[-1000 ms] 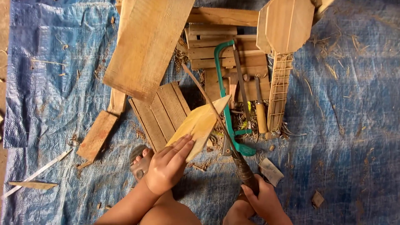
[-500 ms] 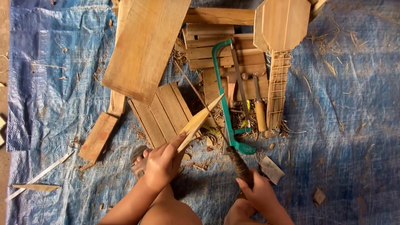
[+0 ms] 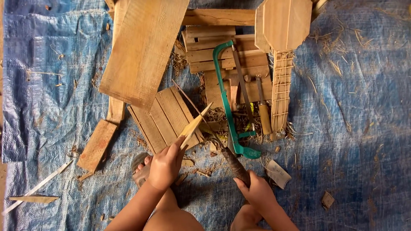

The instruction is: The person sits on a blue tarp and uses a chisel to carve and shape a small wooden piece. They hold the wood with one hand and strike the chisel with the other, removing shavings and refining the edges.

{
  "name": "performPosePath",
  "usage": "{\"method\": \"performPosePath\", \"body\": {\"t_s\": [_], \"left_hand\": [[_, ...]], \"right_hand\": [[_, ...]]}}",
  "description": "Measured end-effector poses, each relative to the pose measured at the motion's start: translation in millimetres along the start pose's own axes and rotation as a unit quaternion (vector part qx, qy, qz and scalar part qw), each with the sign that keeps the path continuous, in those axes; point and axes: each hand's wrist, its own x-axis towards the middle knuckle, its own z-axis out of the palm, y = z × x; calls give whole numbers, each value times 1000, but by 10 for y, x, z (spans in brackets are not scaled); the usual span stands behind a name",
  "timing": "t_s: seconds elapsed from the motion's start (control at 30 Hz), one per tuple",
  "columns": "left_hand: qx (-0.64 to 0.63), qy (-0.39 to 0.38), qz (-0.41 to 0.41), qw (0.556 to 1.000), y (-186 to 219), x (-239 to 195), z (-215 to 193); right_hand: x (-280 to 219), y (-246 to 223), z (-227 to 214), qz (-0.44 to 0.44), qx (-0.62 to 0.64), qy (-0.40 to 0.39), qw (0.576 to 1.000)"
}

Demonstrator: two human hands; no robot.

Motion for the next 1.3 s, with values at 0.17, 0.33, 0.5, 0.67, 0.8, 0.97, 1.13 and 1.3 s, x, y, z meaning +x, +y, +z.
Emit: {"method": "performPosePath", "body": {"t_s": [0.17,0.33,0.5,0.67,0.8,0.97,1.13,1.3], "left_hand": [[-10,-27,-26,999,115,151,13],[-14,-42,-36,998,127,206,62],[6,-57,-51,997,154,230,107],[4,-14,-68,998,296,304,107],[22,-16,-70,997,308,379,70],[19,-2,-70,997,266,285,71],[-10,3,-40,999,127,154,9],[-45,6,21,999,4,-26,-7]], "right_hand": [[146,189,169,-27,-37,62,997],[188,167,208,-27,-29,85,996],[300,289,327,-70,-70,159,982],[395,289,352,-103,-110,221,964],[532,339,323,-157,-180,335,912],[379,188,252,-102,-25,133,986],[154,-3,37,-58,120,-1,991],[24,-69,-80,-52,138,-45,988]]}}
